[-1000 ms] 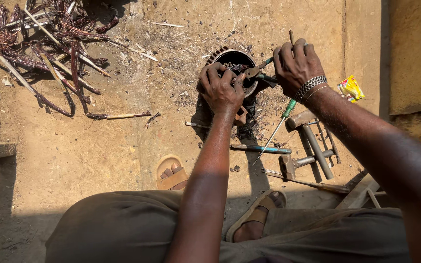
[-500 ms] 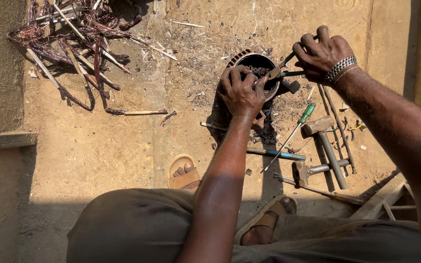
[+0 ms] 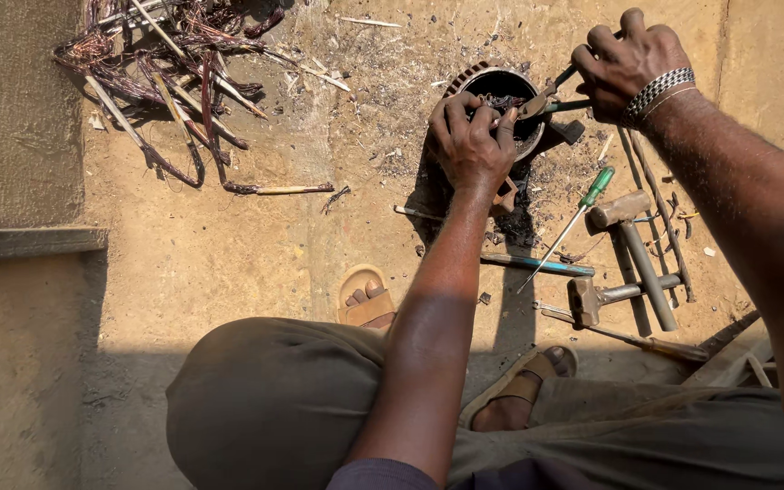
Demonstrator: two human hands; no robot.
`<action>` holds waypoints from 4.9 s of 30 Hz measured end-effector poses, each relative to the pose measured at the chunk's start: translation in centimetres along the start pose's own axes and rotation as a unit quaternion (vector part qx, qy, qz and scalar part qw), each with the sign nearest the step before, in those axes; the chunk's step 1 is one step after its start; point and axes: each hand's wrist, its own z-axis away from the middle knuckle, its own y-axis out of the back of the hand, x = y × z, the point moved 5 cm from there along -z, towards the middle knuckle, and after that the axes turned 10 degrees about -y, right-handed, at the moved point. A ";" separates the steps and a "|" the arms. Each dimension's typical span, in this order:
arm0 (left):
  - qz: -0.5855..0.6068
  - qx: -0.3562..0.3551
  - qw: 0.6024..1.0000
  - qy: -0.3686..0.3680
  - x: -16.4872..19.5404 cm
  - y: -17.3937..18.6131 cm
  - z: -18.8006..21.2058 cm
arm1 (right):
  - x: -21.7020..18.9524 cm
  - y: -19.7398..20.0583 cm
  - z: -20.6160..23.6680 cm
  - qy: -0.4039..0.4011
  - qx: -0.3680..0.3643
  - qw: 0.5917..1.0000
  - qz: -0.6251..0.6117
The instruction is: The person dismantles a burnt electric motor stator on the ground, pulling charred copper windings out of the laminated core by hand and setting them aside. They then hold a metal rod against the stator and strike it with a hammer to drive the remaining core out of the housing.
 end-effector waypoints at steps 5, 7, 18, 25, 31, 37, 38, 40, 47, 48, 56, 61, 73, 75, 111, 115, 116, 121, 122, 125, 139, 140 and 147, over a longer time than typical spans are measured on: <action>-0.007 0.011 1.000 -0.005 0.0 0.7 -0.1 | 0.3 -0.9 -0.2 -0.018 -0.015 0.998 -0.056; -0.025 -0.004 1.000 -0.016 -0.2 0.9 -0.3 | -0.2 -1.7 1.2 -0.043 -0.010 0.990 -0.130; -0.025 -0.050 0.998 0.020 -1.7 1.6 -0.7 | -7.6 1.1 4.0 -0.084 -0.082 0.993 0.009; -0.063 -0.023 0.997 0.043 -1.8 2.1 -1.0 | -4.3 -1.8 3.5 -0.090 -0.033 0.995 -0.034; -0.090 -0.030 0.994 0.058 -1.2 2.4 -1.3 | -7.4 -0.4 4.7 -0.088 -0.114 0.988 -0.056; -0.029 -0.016 0.999 -0.019 -1.3 2.5 -0.7 | -8.0 0.8 3.9 -0.090 -0.125 0.988 -0.009; -0.010 -0.014 1.000 -0.025 -1.4 2.4 -0.7 | -8.1 1.0 4.0 -0.092 -0.115 0.989 0.012; 0.015 -0.022 0.999 -0.027 -1.6 2.0 -0.7 | -8.4 1.1 4.5 -0.105 -0.100 0.989 -0.006; 0.029 -0.059 0.998 -0.014 -1.2 1.5 -0.4 | -7.6 0.7 5.8 -0.085 0.030 0.992 0.083; 0.040 -0.068 0.997 -0.005 -1.1 1.6 -0.3 | -7.1 0.4 5.6 -0.068 0.046 0.996 0.039; 0.018 -0.020 0.999 -0.042 0.2 2.3 0.0 | -5.3 -1.0 5.5 0.010 0.161 0.985 -0.057; 0.036 -0.029 0.999 -0.027 0.0 2.2 -0.1 | -5.5 -0.9 5.6 -0.015 0.128 0.988 -0.083; 0.012 -0.024 0.999 -0.022 -0.5 1.8 -0.1 | -4.5 -1.9 3.6 0.011 0.058 0.998 0.010; -0.006 -0.025 0.999 -0.024 -0.6 1.7 -0.3 | -3.9 -2.8 2.7 0.038 0.037 0.998 0.019; -0.015 0.006 0.998 0.063 1.5 1.9 -1.4 | -10.0 1.0 4.8 -0.165 -0.068 0.983 0.032; 0.001 0.010 0.998 0.066 1.5 1.9 -1.1 | -10.7 0.6 5.4 -0.220 -0.099 0.970 -0.031; 0.011 0.007 0.998 0.069 1.4 1.9 -1.0 | -10.8 0.4 5.6 -0.236 -0.108 0.965 -0.038; 0.051 -0.004 0.998 0.046 1.5 2.0 -1.0 | -11.4 1.0 5.8 -0.289 -0.024 0.947 -0.138; 0.054 -0.008 0.997 0.049 1.5 1.9 -1.0 | -11.3 1.5 5.9 -0.305 0.031 0.942 -0.139; 0.055 -0.007 0.997 0.049 1.3 1.9 -0.9 | -12.1 0.0 5.9 -0.231 -0.109 0.963 -0.088; 0.044 0.026 0.999 -0.001 0.2 0.3 -0.2 | -9.3 -1.5 5.6 -0.114 -0.051 0.989 -0.083; 0.040 0.026 0.999 -0.003 0.2 0.3 -0.3 | -8.8 -0.8 5.9 -0.105 -0.024 0.988 -0.107; 0.043 0.023 0.999 0.018 0.2 0.3 -0.2 | -6.2 1.6 8.5 -0.165 0.060 0.984 -0.012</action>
